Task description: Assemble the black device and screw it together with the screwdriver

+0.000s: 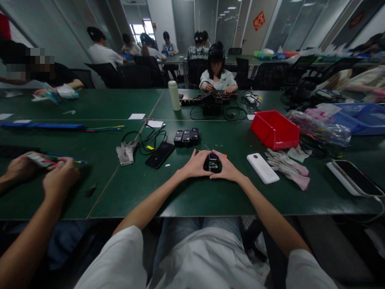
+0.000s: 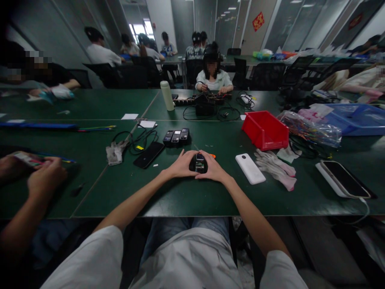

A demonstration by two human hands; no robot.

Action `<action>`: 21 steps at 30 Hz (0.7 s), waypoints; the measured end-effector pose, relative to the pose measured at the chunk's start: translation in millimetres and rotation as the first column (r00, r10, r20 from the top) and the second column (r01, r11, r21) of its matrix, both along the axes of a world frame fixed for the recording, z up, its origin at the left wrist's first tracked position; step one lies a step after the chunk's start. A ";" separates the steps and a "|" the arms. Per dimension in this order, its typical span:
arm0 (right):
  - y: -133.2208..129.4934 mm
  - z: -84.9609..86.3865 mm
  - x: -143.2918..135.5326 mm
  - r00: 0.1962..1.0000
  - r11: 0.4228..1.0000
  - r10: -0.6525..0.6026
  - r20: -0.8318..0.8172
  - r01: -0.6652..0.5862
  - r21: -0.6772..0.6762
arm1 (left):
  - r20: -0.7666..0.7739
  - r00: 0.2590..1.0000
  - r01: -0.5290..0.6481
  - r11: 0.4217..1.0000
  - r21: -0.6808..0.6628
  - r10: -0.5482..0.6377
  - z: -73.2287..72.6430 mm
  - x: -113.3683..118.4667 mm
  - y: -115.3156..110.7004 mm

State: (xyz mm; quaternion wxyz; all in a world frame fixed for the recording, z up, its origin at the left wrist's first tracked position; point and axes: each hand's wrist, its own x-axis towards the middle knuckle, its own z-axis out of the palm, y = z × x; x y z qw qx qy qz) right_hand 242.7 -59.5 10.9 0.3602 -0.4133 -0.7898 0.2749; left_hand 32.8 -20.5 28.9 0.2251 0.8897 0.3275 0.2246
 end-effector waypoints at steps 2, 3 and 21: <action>1.7 -3.3 -0.9 1.000 1.000 0.016 0.000 -0.016 -0.025 | 0.023 1.000 -0.005 1.000 -0.019 0.006 2.2 -2.5 -1.6; 2.8 -4.9 -1.2 1.000 0.999 0.019 -0.013 -0.019 -0.040 | 0.035 0.999 -0.009 1.000 -0.026 0.010 3.4 -3.6 -2.5; 8.2 -10.4 -3.6 0.987 1.000 -0.019 0.159 0.019 -0.001 | 0.135 0.991 0.019 0.998 -0.053 -0.011 -0.2 -9.6 -7.8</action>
